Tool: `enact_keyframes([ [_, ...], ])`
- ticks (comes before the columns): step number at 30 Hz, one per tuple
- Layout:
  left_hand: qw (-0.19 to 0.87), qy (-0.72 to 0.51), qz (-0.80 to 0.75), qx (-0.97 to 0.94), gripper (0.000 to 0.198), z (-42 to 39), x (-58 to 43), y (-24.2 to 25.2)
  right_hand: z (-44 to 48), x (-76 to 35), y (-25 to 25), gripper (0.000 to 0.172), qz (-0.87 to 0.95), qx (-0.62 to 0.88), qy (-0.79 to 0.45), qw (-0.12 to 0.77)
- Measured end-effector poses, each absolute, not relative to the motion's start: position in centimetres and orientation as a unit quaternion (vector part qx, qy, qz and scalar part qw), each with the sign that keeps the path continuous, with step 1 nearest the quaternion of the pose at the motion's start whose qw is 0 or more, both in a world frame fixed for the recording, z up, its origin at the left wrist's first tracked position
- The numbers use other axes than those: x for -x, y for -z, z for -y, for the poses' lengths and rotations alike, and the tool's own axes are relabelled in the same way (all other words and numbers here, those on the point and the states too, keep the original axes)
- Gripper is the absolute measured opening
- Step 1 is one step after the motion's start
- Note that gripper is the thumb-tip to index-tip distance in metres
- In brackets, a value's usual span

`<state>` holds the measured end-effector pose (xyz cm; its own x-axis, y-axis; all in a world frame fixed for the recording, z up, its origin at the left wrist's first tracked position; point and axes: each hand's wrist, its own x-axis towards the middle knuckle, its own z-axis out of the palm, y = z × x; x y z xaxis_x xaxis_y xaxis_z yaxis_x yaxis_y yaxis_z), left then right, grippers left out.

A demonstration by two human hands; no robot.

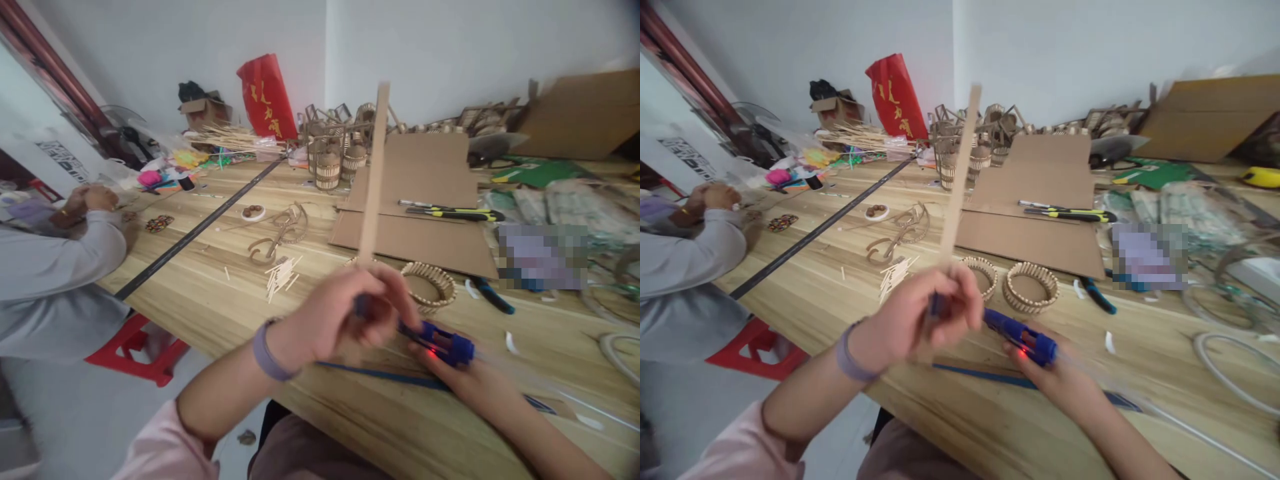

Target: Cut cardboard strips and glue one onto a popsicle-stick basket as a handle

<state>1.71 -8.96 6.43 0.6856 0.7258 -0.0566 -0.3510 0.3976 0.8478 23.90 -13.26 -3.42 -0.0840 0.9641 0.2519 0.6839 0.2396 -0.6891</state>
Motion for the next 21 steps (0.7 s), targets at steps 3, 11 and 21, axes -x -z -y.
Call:
enact_keyframes([
  [3, 0.610, -0.396, -0.366, -0.581, 0.016, 4.9, 0.1, -4.5, 13.1, -23.5, 2.9, 0.031, 0.712, 0.565, -0.259, 0.326],
  [11, 0.500, -0.214, -0.442, -0.713, 0.035, 3.2, 0.8, -0.7, 13.4, -23.7, 4.2, 0.029, 0.710, 0.574, -0.245, 0.327],
  [21, 0.406, -0.221, -0.418, -0.782, 0.036, 3.3, -0.2, 0.5, 13.4, -23.5, 3.8, 0.028, 0.715, 0.573, -0.252, 0.311],
])
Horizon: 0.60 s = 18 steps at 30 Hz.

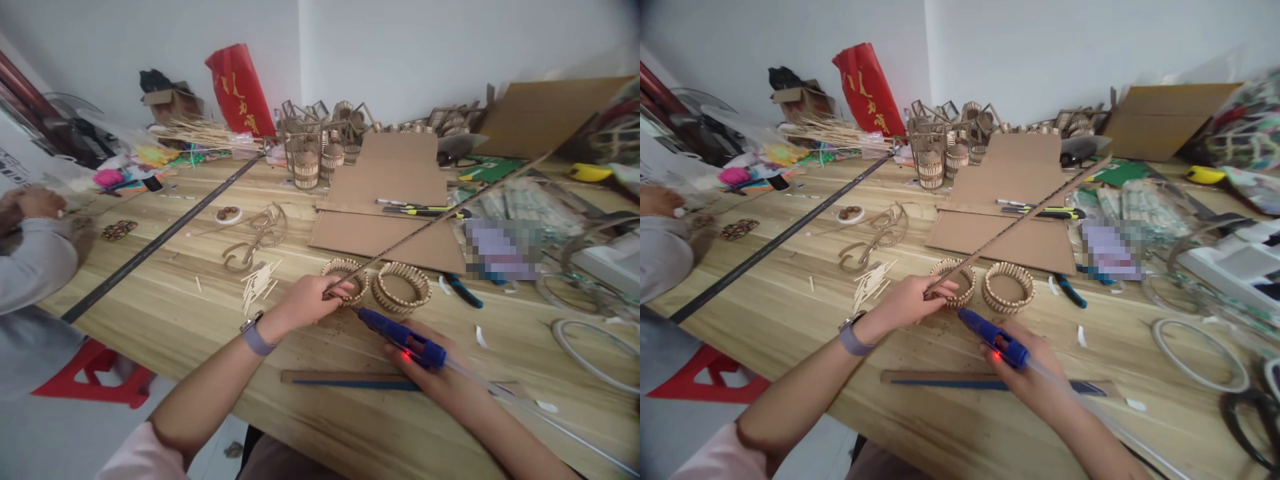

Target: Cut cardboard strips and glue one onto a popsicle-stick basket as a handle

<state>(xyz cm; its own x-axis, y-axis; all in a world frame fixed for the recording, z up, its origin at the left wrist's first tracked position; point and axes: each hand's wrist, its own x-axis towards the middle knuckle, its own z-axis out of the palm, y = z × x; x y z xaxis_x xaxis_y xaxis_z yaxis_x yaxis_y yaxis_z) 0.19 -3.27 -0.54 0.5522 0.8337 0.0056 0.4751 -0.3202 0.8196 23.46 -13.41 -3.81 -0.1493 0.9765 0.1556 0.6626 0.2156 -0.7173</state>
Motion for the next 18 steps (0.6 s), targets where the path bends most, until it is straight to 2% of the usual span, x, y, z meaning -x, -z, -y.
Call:
enact_keyframes([
  [7, 0.383, -0.259, -0.428, -0.777, 0.026, 4.1, -1.0, 1.6, 13.5, -23.4, 3.9, 0.029, 0.706, 0.589, -0.249, 0.306],
  [18, 0.329, -0.287, -0.428, -0.791, 0.026, 4.5, -1.1, 2.5, 13.5, -23.3, 3.7, 0.027, 0.706, 0.588, -0.237, 0.317],
])
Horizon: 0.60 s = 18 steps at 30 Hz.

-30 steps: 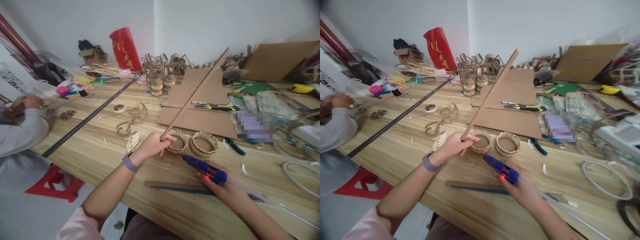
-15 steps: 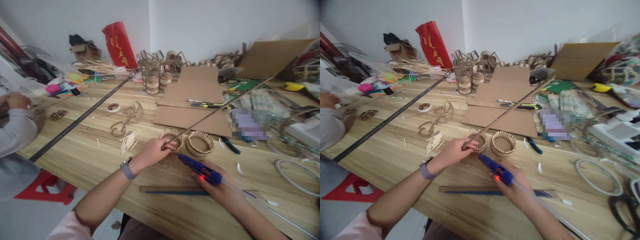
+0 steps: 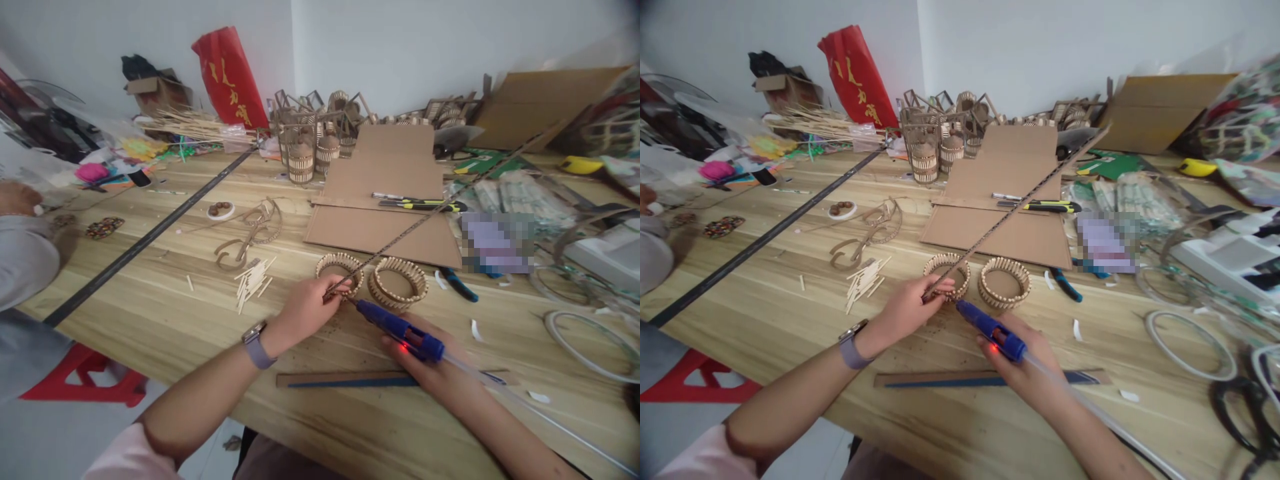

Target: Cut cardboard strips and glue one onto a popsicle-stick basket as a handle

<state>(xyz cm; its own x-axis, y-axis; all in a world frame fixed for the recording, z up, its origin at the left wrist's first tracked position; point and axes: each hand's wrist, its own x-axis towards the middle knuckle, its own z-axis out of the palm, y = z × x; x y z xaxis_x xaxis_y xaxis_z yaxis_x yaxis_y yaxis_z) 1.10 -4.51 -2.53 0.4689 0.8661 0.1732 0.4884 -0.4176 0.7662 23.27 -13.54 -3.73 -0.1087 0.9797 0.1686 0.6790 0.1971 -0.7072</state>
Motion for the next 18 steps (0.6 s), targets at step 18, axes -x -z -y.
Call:
enact_keyframes([
  [18, 0.322, -0.282, -0.421, -0.799, 0.027, 4.36, -1.03, 2.89, 13.13, -23.15, 3.35, 0.026, 0.726, 0.581, -0.223, 0.294],
])
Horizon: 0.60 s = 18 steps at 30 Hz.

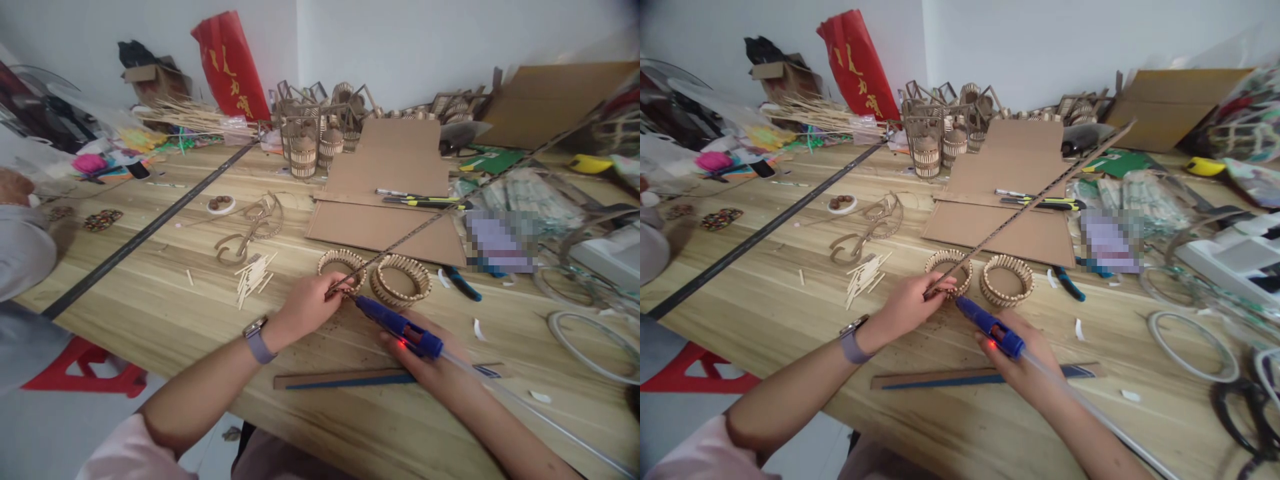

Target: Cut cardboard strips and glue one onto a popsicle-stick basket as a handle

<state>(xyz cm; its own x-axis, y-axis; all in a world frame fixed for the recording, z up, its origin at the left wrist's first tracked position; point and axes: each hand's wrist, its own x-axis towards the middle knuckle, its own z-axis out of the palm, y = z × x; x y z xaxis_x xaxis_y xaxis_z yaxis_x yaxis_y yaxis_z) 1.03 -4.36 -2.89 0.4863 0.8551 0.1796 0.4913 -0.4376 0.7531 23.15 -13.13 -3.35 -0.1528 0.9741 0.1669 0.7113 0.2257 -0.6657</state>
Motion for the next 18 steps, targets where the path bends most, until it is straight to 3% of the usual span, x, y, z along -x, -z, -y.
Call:
enact_keyframes([
  [18, 0.326, -0.276, -0.423, -0.799, 0.027, 4.36, -0.98, 2.48, 13.02, -22.62, 2.87, 0.029, 0.721, 0.593, -0.194, 0.301],
])
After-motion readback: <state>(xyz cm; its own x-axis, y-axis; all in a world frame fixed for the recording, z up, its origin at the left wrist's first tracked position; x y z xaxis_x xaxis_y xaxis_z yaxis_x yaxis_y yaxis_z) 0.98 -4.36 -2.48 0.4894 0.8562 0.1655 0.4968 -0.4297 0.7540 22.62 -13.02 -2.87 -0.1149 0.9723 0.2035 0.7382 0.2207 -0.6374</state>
